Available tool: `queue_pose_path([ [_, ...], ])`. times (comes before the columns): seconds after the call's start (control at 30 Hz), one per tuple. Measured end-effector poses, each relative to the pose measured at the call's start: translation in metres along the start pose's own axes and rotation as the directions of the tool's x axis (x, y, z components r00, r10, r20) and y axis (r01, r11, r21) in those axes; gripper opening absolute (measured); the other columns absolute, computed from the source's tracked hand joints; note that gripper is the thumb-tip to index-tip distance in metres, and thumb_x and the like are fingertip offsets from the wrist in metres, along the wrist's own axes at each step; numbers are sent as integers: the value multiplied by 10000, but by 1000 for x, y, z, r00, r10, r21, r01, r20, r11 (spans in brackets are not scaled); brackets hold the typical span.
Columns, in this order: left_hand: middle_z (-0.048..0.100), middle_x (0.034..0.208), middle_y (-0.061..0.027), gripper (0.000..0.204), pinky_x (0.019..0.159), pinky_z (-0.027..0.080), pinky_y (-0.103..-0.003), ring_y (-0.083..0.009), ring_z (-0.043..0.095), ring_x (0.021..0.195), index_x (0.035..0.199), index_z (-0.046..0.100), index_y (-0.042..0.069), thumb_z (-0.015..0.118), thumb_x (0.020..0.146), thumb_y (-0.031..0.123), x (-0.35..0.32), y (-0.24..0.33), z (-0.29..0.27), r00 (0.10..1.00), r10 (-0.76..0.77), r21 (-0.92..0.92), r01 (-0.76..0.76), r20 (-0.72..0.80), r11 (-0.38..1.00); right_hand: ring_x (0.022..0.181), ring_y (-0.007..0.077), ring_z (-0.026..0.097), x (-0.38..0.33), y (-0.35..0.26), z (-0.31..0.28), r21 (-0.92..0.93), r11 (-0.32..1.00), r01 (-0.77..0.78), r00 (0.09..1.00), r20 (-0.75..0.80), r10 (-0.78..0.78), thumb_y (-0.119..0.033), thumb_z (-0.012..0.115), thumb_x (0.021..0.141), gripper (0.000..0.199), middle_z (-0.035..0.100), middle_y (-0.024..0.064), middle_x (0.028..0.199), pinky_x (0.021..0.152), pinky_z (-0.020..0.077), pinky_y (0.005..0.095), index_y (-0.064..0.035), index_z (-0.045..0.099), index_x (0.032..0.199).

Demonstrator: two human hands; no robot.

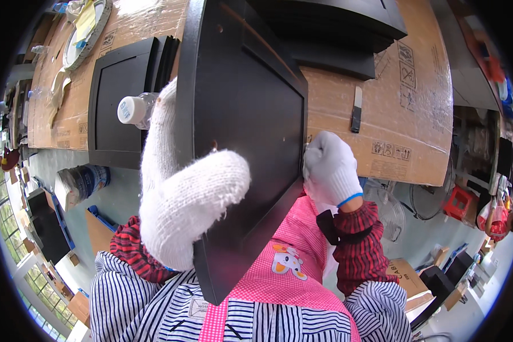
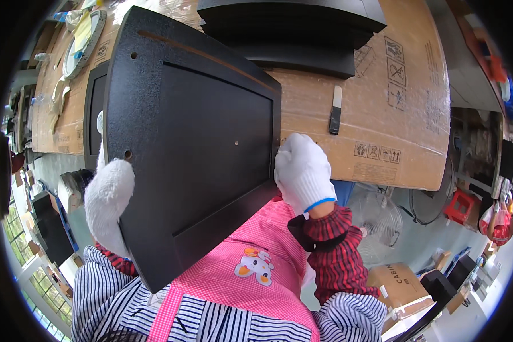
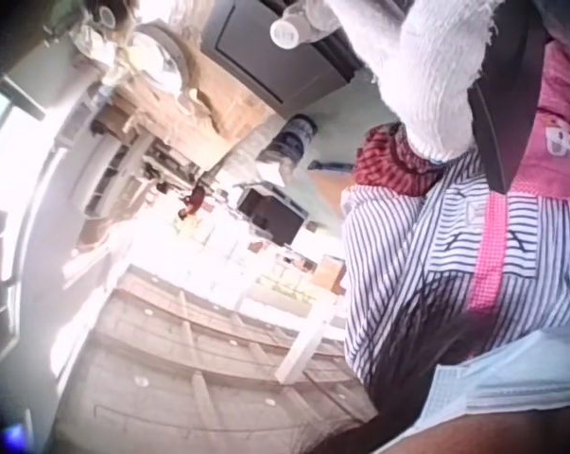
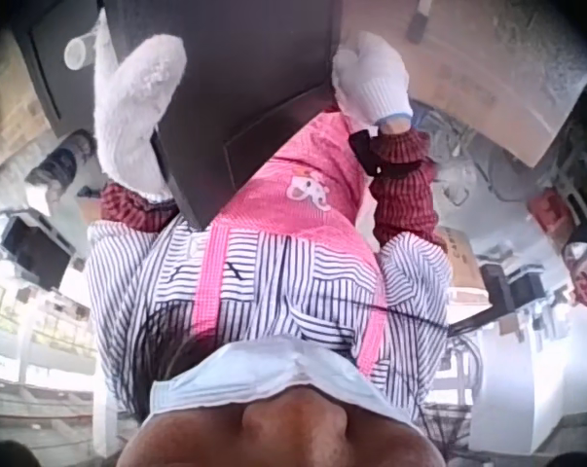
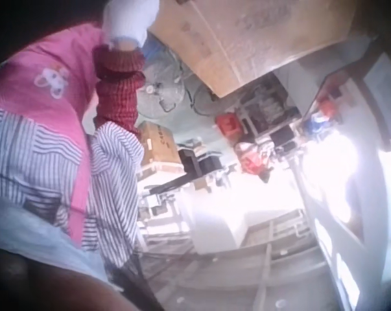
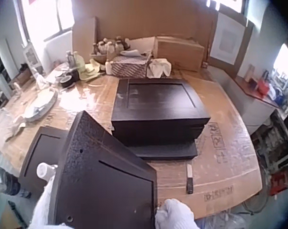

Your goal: Cleaning and scraping residue from black cabinet doors using a rag and a scraper tool.

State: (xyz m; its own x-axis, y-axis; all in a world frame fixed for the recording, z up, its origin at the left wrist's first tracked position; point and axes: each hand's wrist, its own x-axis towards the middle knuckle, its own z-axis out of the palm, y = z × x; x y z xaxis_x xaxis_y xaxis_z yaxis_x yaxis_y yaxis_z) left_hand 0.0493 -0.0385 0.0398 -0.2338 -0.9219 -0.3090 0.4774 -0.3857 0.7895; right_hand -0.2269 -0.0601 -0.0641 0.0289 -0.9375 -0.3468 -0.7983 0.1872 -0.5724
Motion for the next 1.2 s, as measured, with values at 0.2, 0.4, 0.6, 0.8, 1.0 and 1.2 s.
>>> queue_pose_path([
  [0.2,622,1346,-198,817,950,613,-342,-242,700,1131,1612,318,29,761,926,-3,-15,-18,-16,989,-66,-6,68,129,998,827,329,741,-28,-19,-17,299,922,-247,959,211,189,-192,687,912,190,731,181,833,774,570,395,-6,668,876],
  [0.4,619,1354,-203,789,961,608,-347,-249,694,1145,1603,333,24,752,935,6,-18,-20,-22,1000,-20,-4,20,21,1000,856,388,731,-1,-21,-22,186,961,-204,946,291,144,-230,684,878,228,728,218,860,804,571,442,-2,679,870],
  [0.6,615,1363,-207,761,971,604,-353,-257,688,1159,1594,347,19,742,944,16,-18,-26,-32,996,19,-6,-20,-88,1000,904,461,707,43,-18,-6,130,991,-23,996,-78,33,-241,661,891,242,724,253,910,815,563,484,0,682,883],
  [0.8,612,1371,-212,733,982,599,-359,-264,682,1174,1584,361,15,733,953,25,-38,-33,-48,986,33,-4,-35,-165,999,925,457,707,-14,-7,-19,203,953,-225,928,341,147,-253,682,908,262,711,279,902,823,556,486,9,682,903],
  [1.0,609,1379,-216,706,992,594,-365,-271,676,1188,1575,375,10,724,962,34,-40,-29,-53,978,56,11,-55,-199,998,971,474,688,72,-21,-21,113,994,10,1000,-30,-6,-292,658,915,309,715,282,950,870,553,521,14,691,945],
  [1.2,606,1387,-221,679,1002,589,-370,-279,671,1203,1566,390,5,714,971,43,-57,-33,-63,966,74,7,-75,-249,997,882,448,700,22,-8,-12,46,998,47,994,93,-51,-245,696,916,268,697,245,873,788,551,466,8,622,866],
])
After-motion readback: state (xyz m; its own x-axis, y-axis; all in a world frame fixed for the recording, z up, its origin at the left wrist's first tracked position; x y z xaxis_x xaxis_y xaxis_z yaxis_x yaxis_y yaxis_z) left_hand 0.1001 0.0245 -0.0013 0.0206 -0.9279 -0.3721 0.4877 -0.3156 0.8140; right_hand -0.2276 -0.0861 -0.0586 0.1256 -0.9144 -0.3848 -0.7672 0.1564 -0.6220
